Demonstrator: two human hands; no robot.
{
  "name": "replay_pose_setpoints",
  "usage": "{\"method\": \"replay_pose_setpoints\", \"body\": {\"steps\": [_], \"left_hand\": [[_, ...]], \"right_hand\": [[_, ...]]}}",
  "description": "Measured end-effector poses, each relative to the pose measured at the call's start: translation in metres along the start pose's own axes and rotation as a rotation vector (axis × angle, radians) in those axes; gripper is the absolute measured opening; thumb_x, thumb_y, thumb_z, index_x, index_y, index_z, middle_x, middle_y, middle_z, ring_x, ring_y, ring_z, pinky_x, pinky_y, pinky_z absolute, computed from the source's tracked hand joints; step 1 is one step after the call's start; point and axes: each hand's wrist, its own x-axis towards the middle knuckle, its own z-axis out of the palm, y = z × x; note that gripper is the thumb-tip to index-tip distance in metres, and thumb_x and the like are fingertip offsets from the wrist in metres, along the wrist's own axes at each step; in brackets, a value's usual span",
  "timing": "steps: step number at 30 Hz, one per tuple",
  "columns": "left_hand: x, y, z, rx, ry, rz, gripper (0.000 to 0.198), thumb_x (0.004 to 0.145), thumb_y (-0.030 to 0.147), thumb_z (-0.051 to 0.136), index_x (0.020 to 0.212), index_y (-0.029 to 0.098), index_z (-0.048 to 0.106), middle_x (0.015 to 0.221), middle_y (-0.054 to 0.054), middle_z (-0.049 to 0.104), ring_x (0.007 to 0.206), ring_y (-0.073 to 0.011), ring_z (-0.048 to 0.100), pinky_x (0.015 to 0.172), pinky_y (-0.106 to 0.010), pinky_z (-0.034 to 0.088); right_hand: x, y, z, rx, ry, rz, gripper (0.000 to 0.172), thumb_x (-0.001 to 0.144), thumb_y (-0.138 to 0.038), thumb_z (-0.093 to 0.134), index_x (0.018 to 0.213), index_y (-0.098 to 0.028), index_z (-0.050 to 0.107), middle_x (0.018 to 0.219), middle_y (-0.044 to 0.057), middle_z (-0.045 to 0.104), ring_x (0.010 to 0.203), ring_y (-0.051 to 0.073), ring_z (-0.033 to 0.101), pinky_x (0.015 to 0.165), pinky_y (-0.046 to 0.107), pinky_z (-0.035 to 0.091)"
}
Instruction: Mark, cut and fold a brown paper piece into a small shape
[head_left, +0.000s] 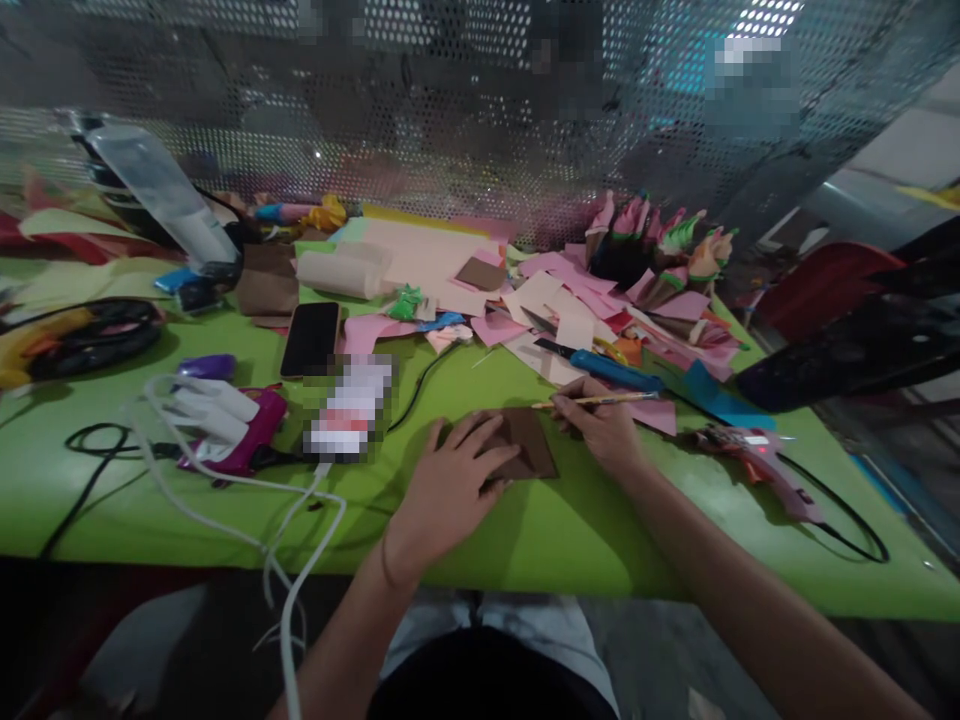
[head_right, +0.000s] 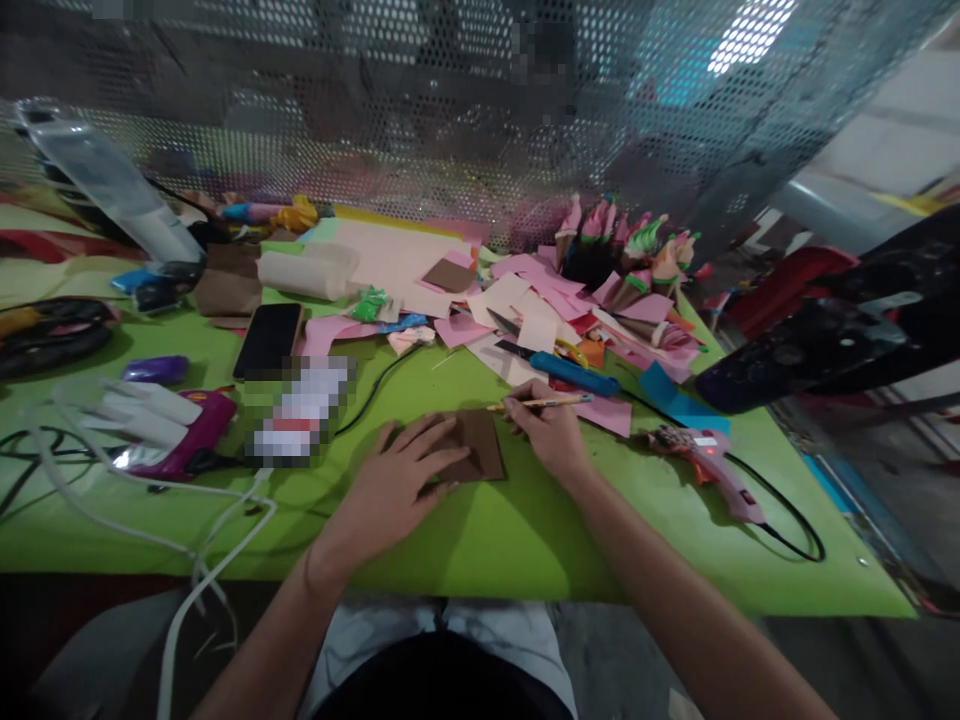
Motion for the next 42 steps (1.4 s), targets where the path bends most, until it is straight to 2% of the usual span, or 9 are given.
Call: {"method": "replay_pose_setpoints", "body": {"steps": [13,22,35,42], "left_hand": [[0.0,0.0,0.0,0.007,-0.004,0.001,0.038,0.094,0.033,0.057,0.132,0.035,0.058,0.155,-0.001,0.045,0.143,-0.0271,0.039,0.115,-0.06,0.031],[0.0,-0.001,0.001,0.016,-0.009,-0.003,0.038,0.094,0.033,0.056,0.131,0.035,0.059,0.155,-0.001,0.045,0.143,-0.0267,0.04,0.115,-0.06,0.031],[-0.001,-0.001,-0.001,0.039,-0.01,-0.005,0.035,0.094,0.033,0.056,0.129,0.033,0.06,0.152,-0.002,0.048,0.143,-0.0267,0.04,0.115,-0.059,0.032],[0.0,-0.001,-0.002,0.038,-0.02,-0.004,0.034,0.094,0.032,0.056,0.128,0.032,0.061,0.153,-0.002,0.048,0.144,-0.0263,0.039,0.116,-0.058,0.03]], "right_hand": [[-0.001,-0.004,0.001,-0.049,-0.017,-0.03,0.037,0.075,-0.057,0.069,0.075,-0.021,0.057,0.062,-0.001,0.061,0.051,0.012,0.053,0.048,0.025,0.044],[-0.002,-0.007,-0.002,-0.083,-0.036,-0.039,0.026,0.078,-0.045,0.065,0.072,-0.021,0.057,0.059,-0.002,0.059,0.051,0.012,0.05,0.047,0.024,0.041],[-0.006,-0.012,-0.006,-0.089,-0.092,0.015,0.015,0.073,-0.034,0.062,0.068,-0.021,0.057,0.054,-0.003,0.057,0.047,0.01,0.044,0.044,0.022,0.034],[-0.01,-0.014,-0.01,-0.084,-0.136,0.038,0.018,0.072,-0.035,0.064,0.067,-0.02,0.055,0.054,-0.003,0.055,0.047,0.01,0.045,0.044,0.022,0.034]]}}
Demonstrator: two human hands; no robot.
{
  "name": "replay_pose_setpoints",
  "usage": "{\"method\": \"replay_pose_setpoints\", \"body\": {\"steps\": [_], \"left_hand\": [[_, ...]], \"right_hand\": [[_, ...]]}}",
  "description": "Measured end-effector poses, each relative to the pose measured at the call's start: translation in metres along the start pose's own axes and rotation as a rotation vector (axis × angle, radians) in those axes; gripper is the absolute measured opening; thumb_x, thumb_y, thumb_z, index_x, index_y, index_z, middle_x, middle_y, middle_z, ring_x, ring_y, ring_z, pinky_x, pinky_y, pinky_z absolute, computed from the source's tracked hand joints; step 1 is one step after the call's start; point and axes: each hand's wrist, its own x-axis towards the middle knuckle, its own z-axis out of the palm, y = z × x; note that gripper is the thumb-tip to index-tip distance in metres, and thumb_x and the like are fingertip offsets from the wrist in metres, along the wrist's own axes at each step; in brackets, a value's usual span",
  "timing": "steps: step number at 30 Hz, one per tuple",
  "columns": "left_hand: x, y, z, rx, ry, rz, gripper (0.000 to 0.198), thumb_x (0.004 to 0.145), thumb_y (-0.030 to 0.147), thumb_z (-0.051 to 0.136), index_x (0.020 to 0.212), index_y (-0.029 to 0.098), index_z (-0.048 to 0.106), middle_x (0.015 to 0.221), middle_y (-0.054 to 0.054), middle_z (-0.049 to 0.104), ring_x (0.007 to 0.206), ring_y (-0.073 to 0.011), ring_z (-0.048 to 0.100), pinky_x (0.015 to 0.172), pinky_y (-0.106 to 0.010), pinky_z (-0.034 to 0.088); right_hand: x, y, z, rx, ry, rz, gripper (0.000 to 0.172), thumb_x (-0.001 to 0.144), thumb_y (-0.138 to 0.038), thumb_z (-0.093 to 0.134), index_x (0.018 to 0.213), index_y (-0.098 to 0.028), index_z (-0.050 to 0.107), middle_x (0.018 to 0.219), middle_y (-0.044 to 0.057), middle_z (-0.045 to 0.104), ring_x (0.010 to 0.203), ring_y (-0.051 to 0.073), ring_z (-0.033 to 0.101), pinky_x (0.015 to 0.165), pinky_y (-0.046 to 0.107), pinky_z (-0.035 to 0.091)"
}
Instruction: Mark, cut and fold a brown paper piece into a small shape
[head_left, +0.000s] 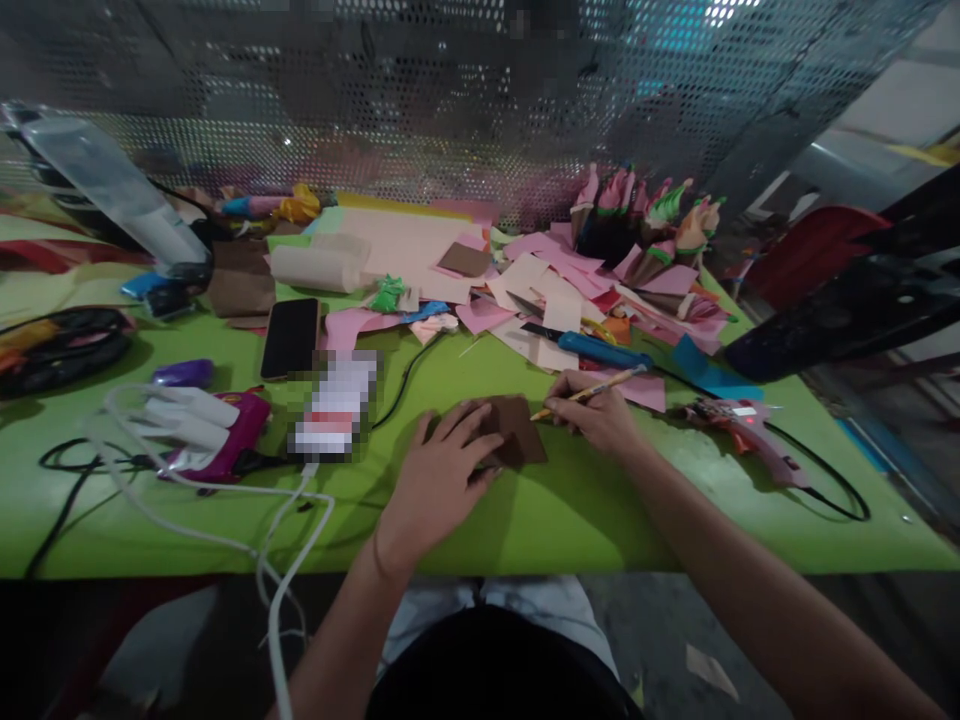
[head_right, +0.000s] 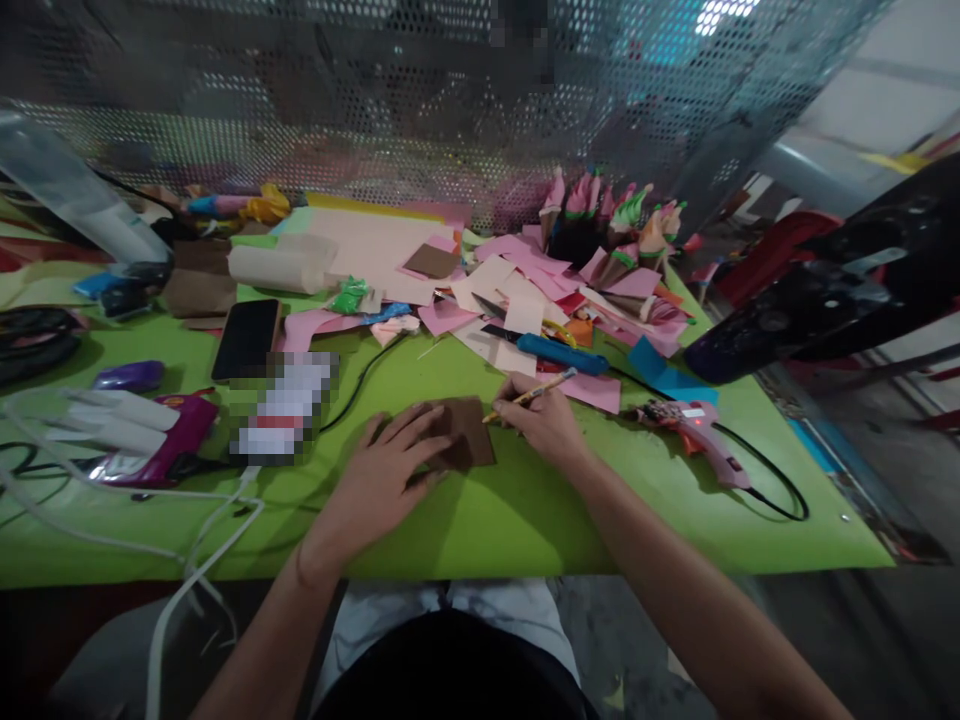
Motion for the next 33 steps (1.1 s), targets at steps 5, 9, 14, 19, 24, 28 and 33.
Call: {"method": "replay_pose_setpoints", "body": {"steps": [5,9,14,19,24,28,33], "left_hand": [[0.001,0.0,-0.001,-0.007,-0.008,-0.005,0.033,0.094,0.033,0.055,0.126,0.03,0.063,0.152,-0.003,0.049,0.143,-0.027,0.04,0.116,-0.058,0.03],[0.001,0.0,-0.001,-0.013,0.015,0.002,0.033,0.096,0.035,0.053,0.126,0.029,0.063,0.15,-0.004,0.051,0.142,-0.0265,0.041,0.117,-0.056,0.029],[0.0,0.001,-0.002,-0.01,-0.011,-0.008,0.035,0.097,0.036,0.05,0.13,0.032,0.06,0.152,-0.002,0.049,0.144,-0.0261,0.038,0.117,-0.056,0.028],[0.0,0.0,-0.001,-0.004,-0.012,-0.005,0.035,0.097,0.035,0.051,0.131,0.032,0.059,0.153,-0.002,0.047,0.145,-0.0264,0.037,0.117,-0.057,0.028],[0.0,-0.001,0.0,0.003,0.0,0.003,0.035,0.096,0.035,0.051,0.13,0.031,0.06,0.153,-0.003,0.048,0.144,-0.0271,0.038,0.117,-0.058,0.028],[0.0,0.0,-0.002,-0.004,-0.019,-0.002,0.036,0.096,0.036,0.051,0.131,0.031,0.06,0.153,-0.003,0.047,0.144,-0.0274,0.038,0.116,-0.058,0.029],[0.001,0.0,-0.002,-0.004,-0.018,0.002,0.035,0.096,0.034,0.053,0.129,0.03,0.062,0.153,-0.004,0.047,0.144,-0.0276,0.039,0.116,-0.058,0.028]], "right_hand": [[-0.004,-0.007,-0.001,0.015,-0.049,0.007,0.019,0.07,-0.036,0.064,0.065,-0.021,0.055,0.052,-0.004,0.053,0.047,0.01,0.044,0.044,0.023,0.033],[-0.005,-0.01,-0.002,0.034,-0.111,0.022,0.018,0.07,-0.034,0.064,0.064,-0.021,0.055,0.051,-0.004,0.053,0.047,0.01,0.044,0.044,0.023,0.034],[-0.008,-0.013,-0.002,0.045,-0.16,0.053,0.016,0.068,-0.033,0.063,0.062,-0.021,0.055,0.05,-0.004,0.052,0.044,0.009,0.042,0.044,0.023,0.033],[-0.01,-0.017,-0.003,0.059,-0.224,0.084,0.015,0.066,-0.031,0.061,0.06,-0.021,0.054,0.05,-0.005,0.052,0.045,0.009,0.041,0.044,0.023,0.031],[-0.012,-0.016,-0.004,0.072,-0.285,0.091,0.015,0.066,-0.031,0.062,0.059,-0.021,0.054,0.05,-0.005,0.05,0.047,0.01,0.042,0.045,0.023,0.03],[-0.01,-0.011,-0.004,0.153,-0.205,0.087,0.017,0.069,-0.035,0.066,0.066,-0.021,0.057,0.053,-0.004,0.053,0.047,0.01,0.044,0.045,0.024,0.034],[0.003,-0.003,-0.003,0.202,0.079,-0.035,0.026,0.071,-0.044,0.072,0.077,-0.023,0.058,0.07,-0.001,0.06,0.061,0.013,0.056,0.054,0.027,0.047]]}}
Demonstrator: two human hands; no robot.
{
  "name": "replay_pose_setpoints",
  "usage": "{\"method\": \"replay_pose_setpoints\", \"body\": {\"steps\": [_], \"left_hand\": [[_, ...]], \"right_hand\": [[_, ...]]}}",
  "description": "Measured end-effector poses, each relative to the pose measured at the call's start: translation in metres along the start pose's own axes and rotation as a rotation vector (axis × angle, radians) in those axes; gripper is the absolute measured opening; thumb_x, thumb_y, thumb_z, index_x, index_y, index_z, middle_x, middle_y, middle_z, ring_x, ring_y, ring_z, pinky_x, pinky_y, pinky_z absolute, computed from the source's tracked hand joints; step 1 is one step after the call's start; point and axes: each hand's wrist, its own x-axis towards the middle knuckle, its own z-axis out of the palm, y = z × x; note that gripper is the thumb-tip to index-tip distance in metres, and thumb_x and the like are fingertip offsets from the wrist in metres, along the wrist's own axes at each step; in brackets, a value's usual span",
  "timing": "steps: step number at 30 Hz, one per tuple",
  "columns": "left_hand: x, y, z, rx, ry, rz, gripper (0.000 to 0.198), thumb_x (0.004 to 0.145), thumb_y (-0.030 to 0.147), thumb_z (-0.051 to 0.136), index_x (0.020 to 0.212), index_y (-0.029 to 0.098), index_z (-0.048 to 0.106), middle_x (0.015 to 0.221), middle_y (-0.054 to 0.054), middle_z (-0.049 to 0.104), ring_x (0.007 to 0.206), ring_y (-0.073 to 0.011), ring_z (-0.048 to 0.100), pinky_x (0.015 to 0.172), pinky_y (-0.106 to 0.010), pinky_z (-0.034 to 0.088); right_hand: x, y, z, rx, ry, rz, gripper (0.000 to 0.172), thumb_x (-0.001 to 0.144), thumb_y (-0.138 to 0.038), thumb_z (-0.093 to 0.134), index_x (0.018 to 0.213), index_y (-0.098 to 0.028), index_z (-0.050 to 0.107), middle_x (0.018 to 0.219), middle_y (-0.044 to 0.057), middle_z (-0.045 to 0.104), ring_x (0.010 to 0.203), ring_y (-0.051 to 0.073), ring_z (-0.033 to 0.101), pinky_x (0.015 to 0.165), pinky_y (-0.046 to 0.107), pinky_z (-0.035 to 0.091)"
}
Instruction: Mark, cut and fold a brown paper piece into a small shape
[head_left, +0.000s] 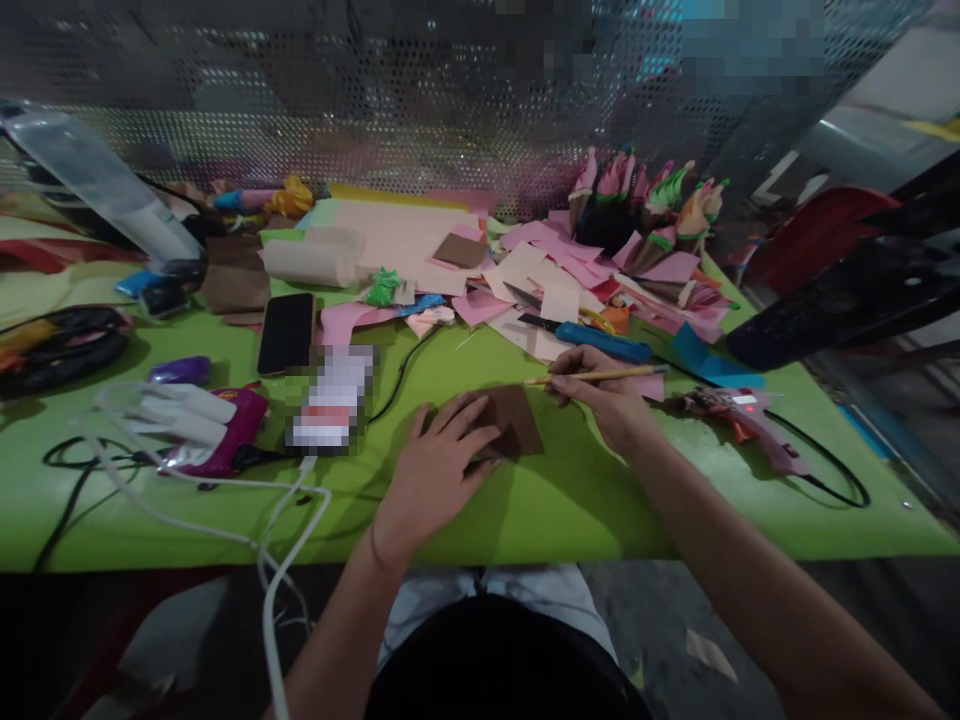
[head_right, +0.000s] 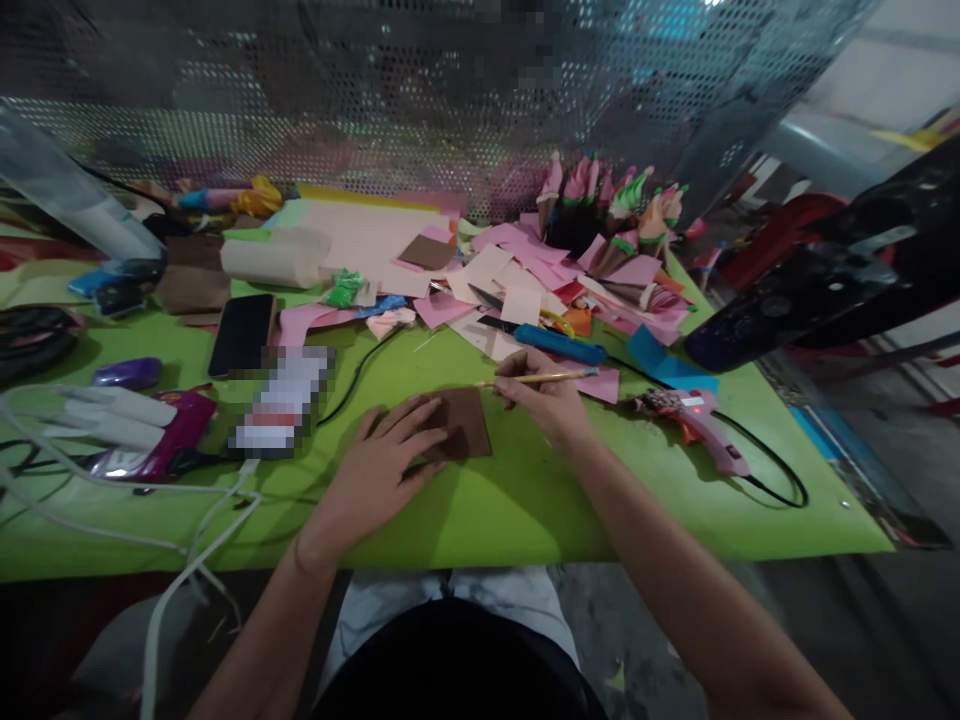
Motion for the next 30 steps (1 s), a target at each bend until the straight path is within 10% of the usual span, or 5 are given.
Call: {"method": "replay_pose_setpoints", "body": {"steps": [30], "left_hand": [[0.0,0.0,0.002,-0.006,0.013,0.001,0.036,0.094,0.034,0.056,0.13,0.033,0.06,0.154,-0.002,0.046,0.143,-0.0272,0.039,0.115,-0.059,0.03]], "right_hand": [[0.004,0.006,0.006,-0.161,-0.034,-0.005,0.021,0.069,-0.037,0.071,0.067,-0.021,0.058,0.057,-0.002,0.06,0.05,0.011,0.051,0.047,0.024,0.04]]}}
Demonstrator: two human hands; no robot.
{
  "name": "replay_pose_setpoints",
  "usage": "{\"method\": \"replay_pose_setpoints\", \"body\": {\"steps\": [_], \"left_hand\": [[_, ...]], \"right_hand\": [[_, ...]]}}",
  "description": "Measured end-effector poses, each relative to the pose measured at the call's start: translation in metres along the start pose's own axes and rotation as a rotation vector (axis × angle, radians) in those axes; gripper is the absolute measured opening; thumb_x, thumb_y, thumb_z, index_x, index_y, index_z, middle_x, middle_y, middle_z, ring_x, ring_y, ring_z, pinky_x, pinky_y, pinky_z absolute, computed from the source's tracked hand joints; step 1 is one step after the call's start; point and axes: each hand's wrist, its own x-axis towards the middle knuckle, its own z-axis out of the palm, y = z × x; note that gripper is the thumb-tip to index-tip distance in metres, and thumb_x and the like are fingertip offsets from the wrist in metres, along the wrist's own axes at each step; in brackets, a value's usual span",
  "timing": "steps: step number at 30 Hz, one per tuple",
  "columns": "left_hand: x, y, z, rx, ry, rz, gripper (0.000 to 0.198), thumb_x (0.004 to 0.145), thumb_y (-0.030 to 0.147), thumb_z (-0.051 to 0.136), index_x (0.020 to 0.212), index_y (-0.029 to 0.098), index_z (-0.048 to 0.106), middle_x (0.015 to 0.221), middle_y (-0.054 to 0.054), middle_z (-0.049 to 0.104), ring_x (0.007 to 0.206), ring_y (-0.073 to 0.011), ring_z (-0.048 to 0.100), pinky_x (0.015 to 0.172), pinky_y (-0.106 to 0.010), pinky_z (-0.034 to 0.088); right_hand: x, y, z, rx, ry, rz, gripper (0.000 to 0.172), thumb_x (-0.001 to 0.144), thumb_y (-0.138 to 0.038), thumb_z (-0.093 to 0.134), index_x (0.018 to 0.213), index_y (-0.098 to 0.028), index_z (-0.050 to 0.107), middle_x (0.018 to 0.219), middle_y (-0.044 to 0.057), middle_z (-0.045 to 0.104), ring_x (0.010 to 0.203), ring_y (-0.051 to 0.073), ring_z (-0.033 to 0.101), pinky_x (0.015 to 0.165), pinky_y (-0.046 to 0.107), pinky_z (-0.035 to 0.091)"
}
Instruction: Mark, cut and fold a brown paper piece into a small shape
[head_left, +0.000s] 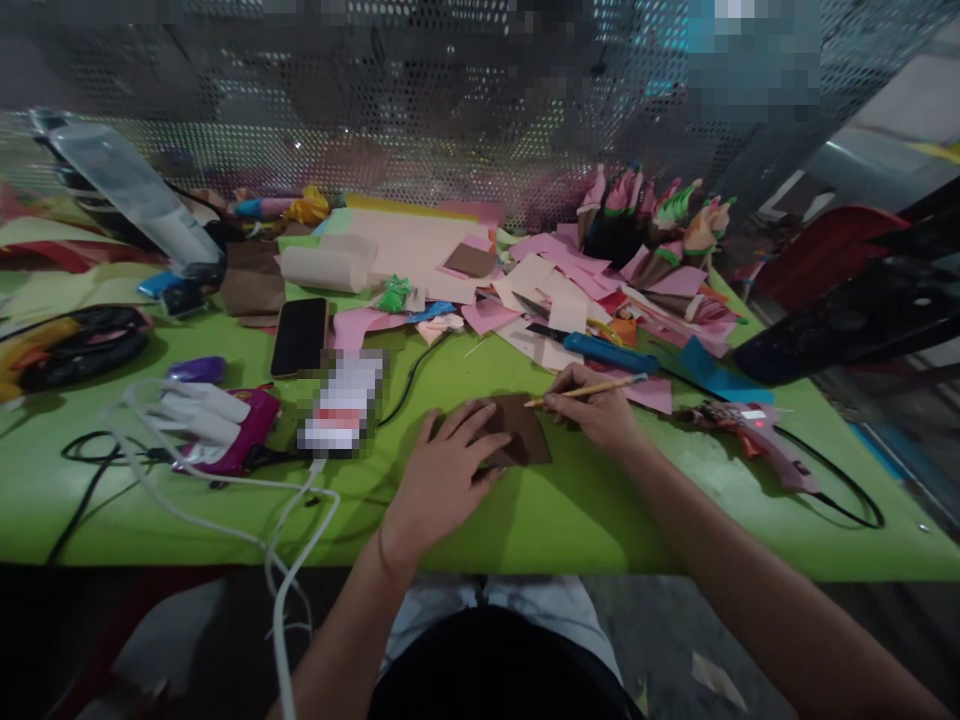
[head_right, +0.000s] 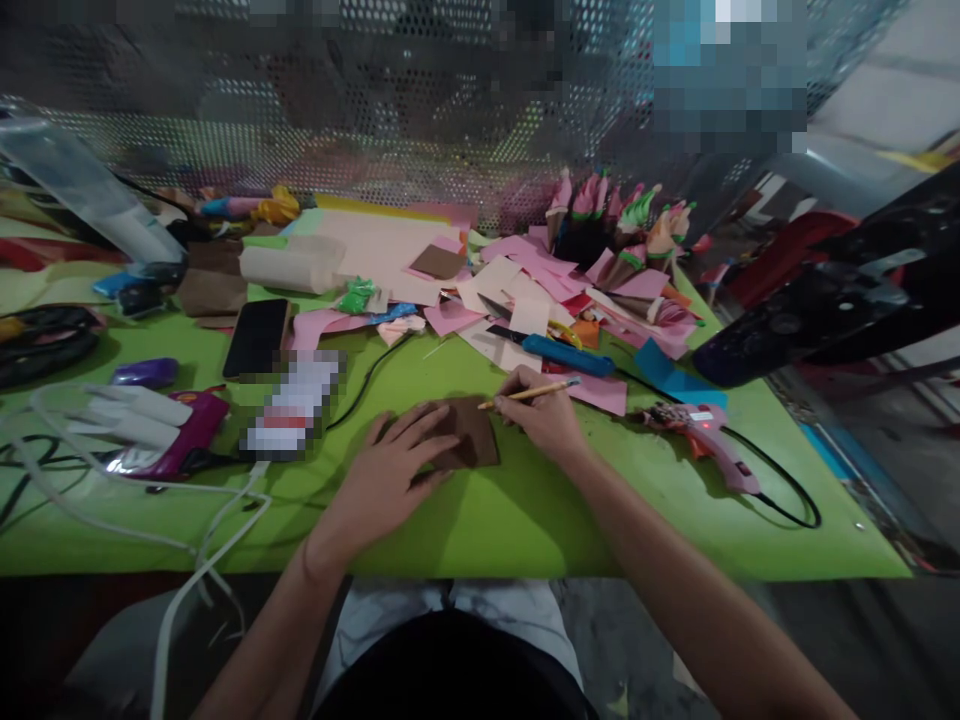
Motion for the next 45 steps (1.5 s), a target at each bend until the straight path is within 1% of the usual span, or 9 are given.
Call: {"method": "replay_pose_setpoints", "body": {"steps": [9,17,22,29,31,35,36,38,45], "left_hand": [[0.001,0.001,-0.002,-0.004,-0.001,0.001,0.033,0.095,0.033,0.055,0.127,0.029,0.062,0.153,-0.004,0.048,0.143,-0.0273,0.039,0.116,-0.057,0.03],[0.001,0.002,-0.004,-0.014,-0.028,-0.023,0.035,0.096,0.036,0.053,0.13,0.031,0.06,0.154,-0.002,0.046,0.144,-0.0272,0.038,0.117,-0.059,0.028],[-0.001,0.001,-0.003,-0.009,-0.021,-0.021,0.035,0.095,0.034,0.053,0.129,0.031,0.061,0.154,-0.001,0.046,0.145,-0.0261,0.037,0.117,-0.057,0.028],[0.0,0.001,-0.002,-0.011,-0.013,-0.009,0.034,0.095,0.033,0.054,0.128,0.031,0.061,0.155,-0.002,0.045,0.145,-0.0267,0.037,0.117,-0.058,0.028],[0.0,0.001,-0.001,-0.01,-0.004,-0.002,0.035,0.095,0.034,0.053,0.129,0.031,0.061,0.154,-0.003,0.047,0.144,-0.0269,0.037,0.116,-0.058,0.028],[0.0,0.0,0.0,0.004,-0.001,0.003,0.035,0.094,0.035,0.055,0.128,0.031,0.061,0.154,-0.003,0.046,0.143,-0.0272,0.039,0.115,-0.058,0.03],[0.0,0.0,0.001,0.009,0.003,0.004,0.035,0.094,0.035,0.055,0.128,0.032,0.061,0.154,-0.003,0.046,0.143,-0.0273,0.039,0.115,-0.058,0.03],[0.0,-0.001,0.002,0.02,0.017,0.011,0.036,0.094,0.034,0.056,0.13,0.033,0.06,0.154,-0.002,0.046,0.143,-0.0273,0.04,0.115,-0.058,0.031],[-0.001,-0.002,0.004,0.03,0.033,0.027,0.038,0.094,0.035,0.055,0.132,0.034,0.058,0.154,-0.001,0.046,0.142,-0.0273,0.04,0.114,-0.059,0.033]], "right_hand": [[-0.008,-0.006,-0.002,0.09,-0.074,0.105,0.02,0.063,-0.034,0.071,0.064,-0.02,0.056,0.053,-0.002,0.06,0.046,0.01,0.049,0.043,0.022,0.038],[-0.014,-0.014,-0.006,0.069,-0.215,0.191,0.018,0.06,-0.032,0.068,0.061,-0.02,0.055,0.051,-0.003,0.056,0.042,0.009,0.043,0.04,0.022,0.031],[-0.017,-0.019,-0.007,0.057,-0.278,0.18,0.014,0.059,-0.029,0.065,0.059,-0.02,0.055,0.049,-0.004,0.051,0.045,0.009,0.041,0.042,0.022,0.028],[-0.018,-0.019,-0.009,0.069,-0.315,0.164,0.013,0.058,-0.027,0.067,0.058,-0.019,0.057,0.05,-0.004,0.052,0.047,0.009,0.043,0.043,0.023,0.03],[-0.015,-0.014,-0.009,0.126,-0.273,0.155,0.015,0.06,-0.028,0.069,0.061,-0.019,0.057,0.051,-0.004,0.053,0.046,0.009,0.043,0.043,0.023,0.032],[-0.002,-0.002,-0.007,0.24,-0.026,0.066,0.019,0.064,-0.032,0.074,0.069,-0.021,0.059,0.06,-0.002,0.059,0.052,0.011,0.052,0.047,0.024,0.042],[0.001,0.0,-0.006,0.239,0.01,0.043,0.02,0.065,-0.032,0.074,0.07,-0.021,0.059,0.062,-0.002,0.06,0.053,0.011,0.053,0.048,0.024,0.044],[0.005,0.004,-0.003,0.202,0.031,0.023,0.021,0.067,-0.034,0.075,0.072,-0.021,0.059,0.064,-0.002,0.061,0.054,0.011,0.054,0.05,0.024,0.046],[0.005,0.008,0.002,0.049,0.022,-0.001,0.027,0.07,-0.042,0.075,0.072,-0.022,0.058,0.063,-0.002,0.061,0.053,0.012,0.055,0.05,0.025,0.046]]}}
